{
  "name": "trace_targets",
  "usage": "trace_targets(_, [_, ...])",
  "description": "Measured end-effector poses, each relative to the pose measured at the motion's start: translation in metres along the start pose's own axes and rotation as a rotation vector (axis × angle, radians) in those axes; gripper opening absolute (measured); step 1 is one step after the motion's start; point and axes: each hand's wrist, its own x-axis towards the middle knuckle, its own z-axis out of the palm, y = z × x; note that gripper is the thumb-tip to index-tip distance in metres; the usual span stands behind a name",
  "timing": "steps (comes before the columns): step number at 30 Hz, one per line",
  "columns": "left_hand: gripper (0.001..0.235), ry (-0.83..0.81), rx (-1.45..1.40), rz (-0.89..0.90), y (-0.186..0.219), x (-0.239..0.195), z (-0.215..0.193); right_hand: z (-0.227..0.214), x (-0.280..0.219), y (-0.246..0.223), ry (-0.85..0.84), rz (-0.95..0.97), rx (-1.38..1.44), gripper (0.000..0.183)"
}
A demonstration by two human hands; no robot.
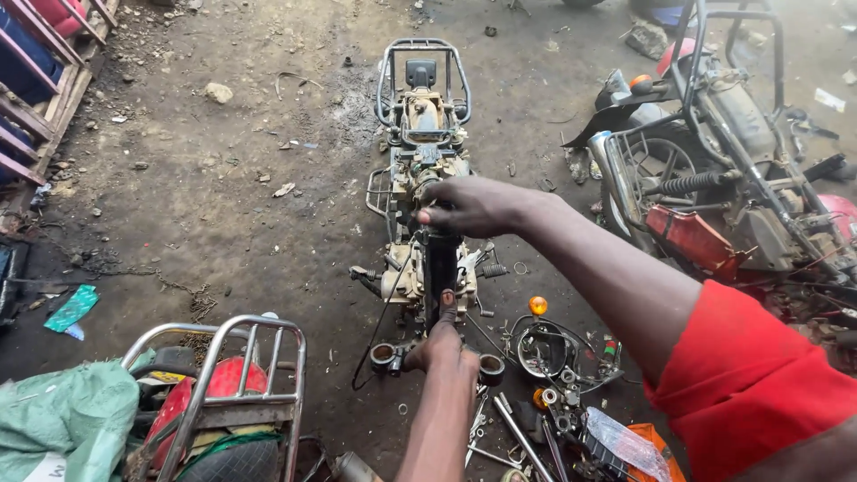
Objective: The person holds a black cylindrical motorcycle part and repeatedly inserts and removes a small metal ring at its top. The person manipulates the ring with fingers while keeping the cylinder steady. The scene shows a cluttered outdoor repair area with motorcycle frames and tools on the ground.
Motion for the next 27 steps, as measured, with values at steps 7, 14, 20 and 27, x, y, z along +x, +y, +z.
trace_targets(7, [0.146,-0.076,0.339,-0.010,-0.017,0.036,-0.017,0.008,0.020,-0.009,0.088,0.279,-0.275,0.062])
trace_targets(14, [0.147,-0.148,0.056,-0.147,-0.017,0.080,-0.024,-0.015,0.004,-0.021,-0.005,0.017,0.015,0.045])
trace_targets(20, [0.183,0.284,0.195,0.167,-0.105,0.219,0.018,-0.002,0.009,-0.008,0.126,0.047,-0.147,0.032])
trace_targets(27, [0.145,-0.120,0.347,-0.069,-0.017,0.040,-0.018,-0.006,0.001,-0.026,0.073,0.275,-0.112,0.064])
